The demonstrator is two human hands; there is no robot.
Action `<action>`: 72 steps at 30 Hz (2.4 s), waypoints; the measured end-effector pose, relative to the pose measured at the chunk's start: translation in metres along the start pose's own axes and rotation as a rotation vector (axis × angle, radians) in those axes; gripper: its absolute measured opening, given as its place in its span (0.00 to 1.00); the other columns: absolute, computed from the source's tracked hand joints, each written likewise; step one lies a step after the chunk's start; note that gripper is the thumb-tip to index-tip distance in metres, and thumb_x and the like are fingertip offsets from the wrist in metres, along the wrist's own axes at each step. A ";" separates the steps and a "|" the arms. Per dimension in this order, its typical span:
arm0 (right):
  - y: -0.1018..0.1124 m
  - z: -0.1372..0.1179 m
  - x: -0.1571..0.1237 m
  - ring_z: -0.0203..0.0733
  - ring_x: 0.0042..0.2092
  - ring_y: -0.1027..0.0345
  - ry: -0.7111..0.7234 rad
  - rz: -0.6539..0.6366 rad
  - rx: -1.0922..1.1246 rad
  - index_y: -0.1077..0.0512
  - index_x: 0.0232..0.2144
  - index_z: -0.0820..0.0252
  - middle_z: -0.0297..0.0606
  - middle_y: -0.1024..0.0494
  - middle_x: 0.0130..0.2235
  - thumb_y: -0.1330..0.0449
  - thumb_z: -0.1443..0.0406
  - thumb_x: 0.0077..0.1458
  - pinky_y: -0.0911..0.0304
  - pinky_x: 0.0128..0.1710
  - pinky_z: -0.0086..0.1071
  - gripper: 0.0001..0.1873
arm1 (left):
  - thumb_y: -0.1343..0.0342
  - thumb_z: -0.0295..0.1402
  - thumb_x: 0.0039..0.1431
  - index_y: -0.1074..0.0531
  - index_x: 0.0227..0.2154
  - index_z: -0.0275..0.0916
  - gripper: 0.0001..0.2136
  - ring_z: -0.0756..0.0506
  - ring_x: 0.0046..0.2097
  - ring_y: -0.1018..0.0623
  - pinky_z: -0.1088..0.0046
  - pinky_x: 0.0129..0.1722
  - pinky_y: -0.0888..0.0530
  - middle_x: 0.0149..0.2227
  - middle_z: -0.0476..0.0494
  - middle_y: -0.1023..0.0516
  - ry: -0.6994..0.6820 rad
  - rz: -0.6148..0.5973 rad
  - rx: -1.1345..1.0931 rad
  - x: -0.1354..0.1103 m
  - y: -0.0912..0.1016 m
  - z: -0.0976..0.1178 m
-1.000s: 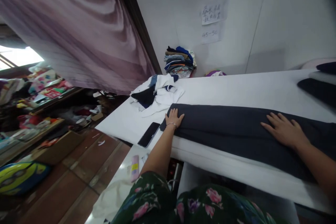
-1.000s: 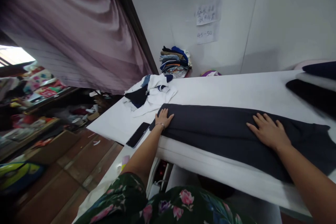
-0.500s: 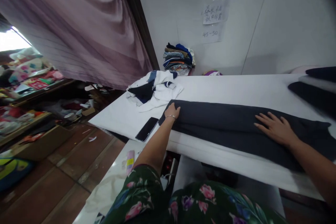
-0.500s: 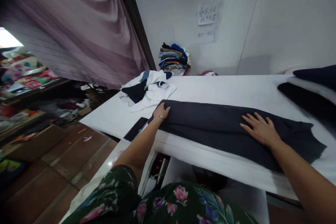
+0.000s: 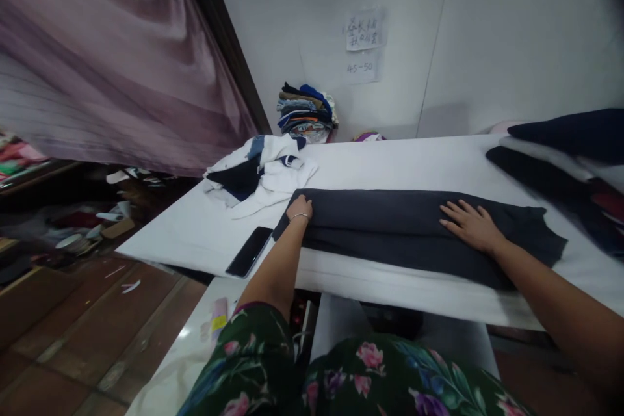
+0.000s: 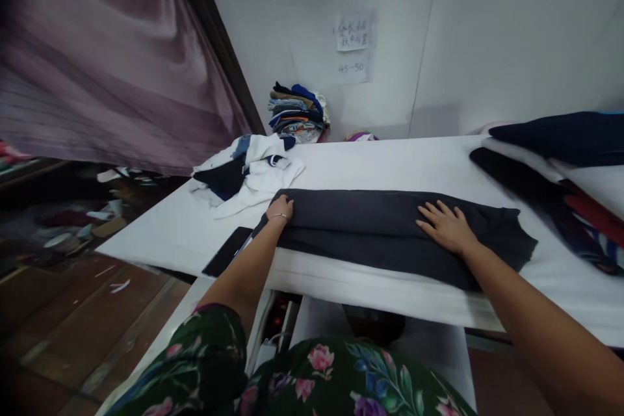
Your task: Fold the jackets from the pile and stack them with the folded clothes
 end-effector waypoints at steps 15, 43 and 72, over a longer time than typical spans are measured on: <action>0.027 -0.017 0.013 0.55 0.67 0.62 -0.045 -0.134 0.042 0.43 0.63 0.54 0.42 0.47 0.66 0.60 0.47 0.60 0.62 0.62 0.58 0.34 | 0.67 0.56 0.61 0.47 0.64 0.47 0.32 0.40 0.68 0.52 0.48 0.63 0.53 0.68 0.45 0.52 -0.587 -0.222 0.140 -0.048 -0.070 0.131; 0.022 0.055 0.020 0.52 0.65 0.53 -0.310 0.127 0.316 0.34 0.57 0.58 0.44 0.41 0.64 0.53 0.50 0.60 0.59 0.64 0.50 0.30 | 0.64 0.51 0.64 0.45 0.63 0.44 0.29 0.41 0.67 0.50 0.51 0.63 0.50 0.67 0.45 0.49 -0.603 -0.170 0.162 -0.046 -0.063 0.127; 0.040 0.037 -0.160 0.51 0.64 0.49 0.033 0.414 0.438 0.30 0.52 0.50 0.38 0.35 0.60 0.45 0.60 0.58 0.45 0.60 0.54 0.19 | 0.51 0.41 0.62 0.25 0.48 0.47 0.15 0.39 0.61 0.34 0.50 0.59 0.40 0.59 0.41 0.33 -1.181 0.018 -0.072 -0.157 -0.037 0.107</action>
Point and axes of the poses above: each hand's wrist, its own x-axis towards the middle knuckle, its own y-axis out of the back of the hand, z = x × y, the point moved 10 cm from there along x, towards the middle knuckle
